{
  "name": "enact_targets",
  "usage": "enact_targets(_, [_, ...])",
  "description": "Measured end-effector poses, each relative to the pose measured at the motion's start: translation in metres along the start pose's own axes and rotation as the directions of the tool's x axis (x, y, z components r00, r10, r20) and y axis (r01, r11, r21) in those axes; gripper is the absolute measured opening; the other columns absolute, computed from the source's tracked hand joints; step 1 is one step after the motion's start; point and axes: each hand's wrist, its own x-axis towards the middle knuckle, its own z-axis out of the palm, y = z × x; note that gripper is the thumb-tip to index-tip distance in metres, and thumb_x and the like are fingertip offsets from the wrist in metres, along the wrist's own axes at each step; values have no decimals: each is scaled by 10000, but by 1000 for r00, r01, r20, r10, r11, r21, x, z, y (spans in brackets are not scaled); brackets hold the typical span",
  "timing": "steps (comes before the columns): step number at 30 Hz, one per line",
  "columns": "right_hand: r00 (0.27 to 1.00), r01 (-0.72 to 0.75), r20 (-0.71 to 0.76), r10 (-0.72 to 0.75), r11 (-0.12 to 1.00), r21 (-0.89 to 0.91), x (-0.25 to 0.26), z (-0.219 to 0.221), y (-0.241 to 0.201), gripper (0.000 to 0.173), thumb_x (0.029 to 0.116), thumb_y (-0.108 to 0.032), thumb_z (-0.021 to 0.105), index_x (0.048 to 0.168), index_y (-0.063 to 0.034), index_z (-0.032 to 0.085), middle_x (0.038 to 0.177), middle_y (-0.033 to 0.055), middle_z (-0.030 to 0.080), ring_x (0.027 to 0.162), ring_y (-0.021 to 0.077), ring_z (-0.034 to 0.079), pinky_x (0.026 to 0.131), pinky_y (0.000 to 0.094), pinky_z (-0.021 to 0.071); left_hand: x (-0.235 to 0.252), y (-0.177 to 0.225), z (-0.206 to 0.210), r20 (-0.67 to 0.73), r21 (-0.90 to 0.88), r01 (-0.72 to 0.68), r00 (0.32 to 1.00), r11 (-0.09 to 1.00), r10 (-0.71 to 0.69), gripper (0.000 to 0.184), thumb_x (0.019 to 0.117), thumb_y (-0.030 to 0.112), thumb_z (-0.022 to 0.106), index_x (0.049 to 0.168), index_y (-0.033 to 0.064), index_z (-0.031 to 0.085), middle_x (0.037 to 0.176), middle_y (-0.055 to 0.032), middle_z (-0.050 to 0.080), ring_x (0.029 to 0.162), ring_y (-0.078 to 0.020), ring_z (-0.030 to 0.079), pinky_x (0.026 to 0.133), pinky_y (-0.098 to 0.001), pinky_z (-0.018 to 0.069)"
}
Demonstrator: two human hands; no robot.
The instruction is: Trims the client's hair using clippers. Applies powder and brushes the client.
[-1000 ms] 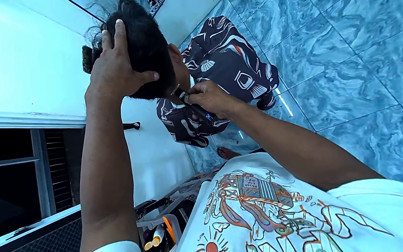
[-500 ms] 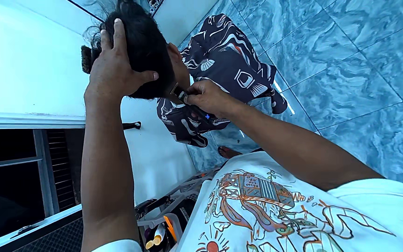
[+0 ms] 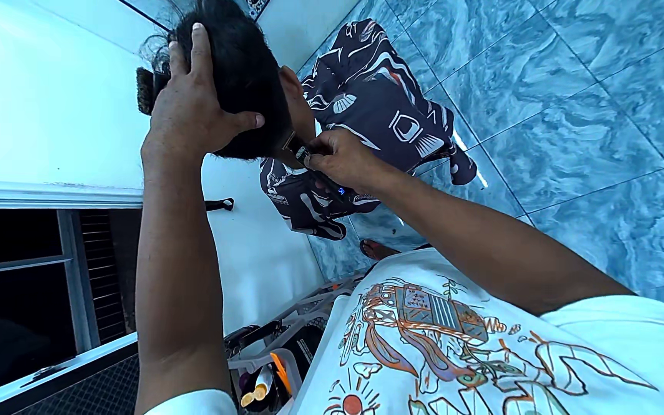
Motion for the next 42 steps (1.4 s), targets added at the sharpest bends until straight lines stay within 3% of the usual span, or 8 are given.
enact_targets(9, [997, 83, 2, -83, 996, -22, 1, 2, 0, 273, 992, -187, 669, 1206, -18, 657, 1015, 125, 705, 728, 205, 722, 651, 388, 651, 1, 2, -1, 7, -8, 0, 1000, 1000, 0, 1312, 729, 692, 791, 1672, 165, 46, 1684, -280, 151, 1384, -537, 445, 1023, -733, 422])
enact_targets(13, [999, 32, -21, -34, 998, -61, 1, 2, 2, 256, 981, -189, 677, 1172, -19, 661, 992, 138, 703, 711, 223, 723, 637, 403, 649, 1, 1, 0, 1, -12, 4, 1000, 1000, -4, 1312, 725, 693, 796, 1673, 175, 51, 1691, -267, 141, 1348, -540, 484, 995, -734, 446])
enact_targets(16, [995, 99, -5, -99, 994, -41, 2, 3, 2, 295, 989, -190, 670, 1231, -22, 652, 1045, 128, 703, 749, 205, 724, 671, 391, 650, 1, 1, 0, -5, -12, -7, 1000, 1000, 7, 1311, 725, 689, 795, 1671, 163, 57, 1682, -283, 150, 1343, -545, 485, 995, -739, 441])
enact_targets(20, [997, 72, -28, -75, 993, -92, 2, 4, 2, 259, 975, -202, 681, 1168, -29, 673, 999, 124, 705, 729, 205, 720, 656, 397, 643, 1, 1, -1, 4, -9, -6, 1000, 1000, 6, 1309, 732, 685, 793, 1672, 161, 48, 1686, -278, 145, 1371, -536, 461, 1019, -730, 429])
enact_targets(30, [989, 145, 5, -145, 986, -80, 2, 3, 0, 300, 984, -197, 673, 1238, -38, 664, 1089, 113, 705, 799, 191, 730, 727, 400, 653, 0, 0, -2, 5, -11, -10, 1000, 1000, 10, 1314, 727, 685, 793, 1672, 155, 49, 1681, -286, 156, 1403, -534, 426, 1040, -724, 418])
enact_targets(34, [991, 130, -18, -134, 981, -145, 4, 4, 2, 268, 968, -199, 678, 1185, -43, 684, 1033, 107, 720, 787, 191, 728, 729, 413, 645, 0, -1, -2, 9, -10, -7, 1000, 1000, 7, 1318, 727, 688, 793, 1672, 160, 42, 1683, -283, 151, 1410, -525, 423, 1044, -721, 417])
enact_targets(38, [979, 205, 6, -205, 972, -116, 3, 4, 1, 289, 978, -197, 678, 1227, -49, 677, 1073, 90, 718, 798, 168, 724, 744, 385, 644, 1, -1, -1, 5, -14, -16, 1000, 1000, 16, 1312, 727, 692, 792, 1672, 164, 51, 1678, -288, 164, 1422, -528, 406, 1051, -724, 410])
enact_targets(42, [986, 156, -31, -162, 976, -153, 4, 5, 3, 273, 964, -203, 683, 1183, -40, 683, 1013, 100, 718, 776, 185, 720, 729, 412, 640, 2, -2, -1, 6, -11, -19, 1000, 1000, 19, 1314, 723, 702, 789, 1671, 168, 52, 1680, -283, 163, 1414, -530, 416, 1040, -724, 421])
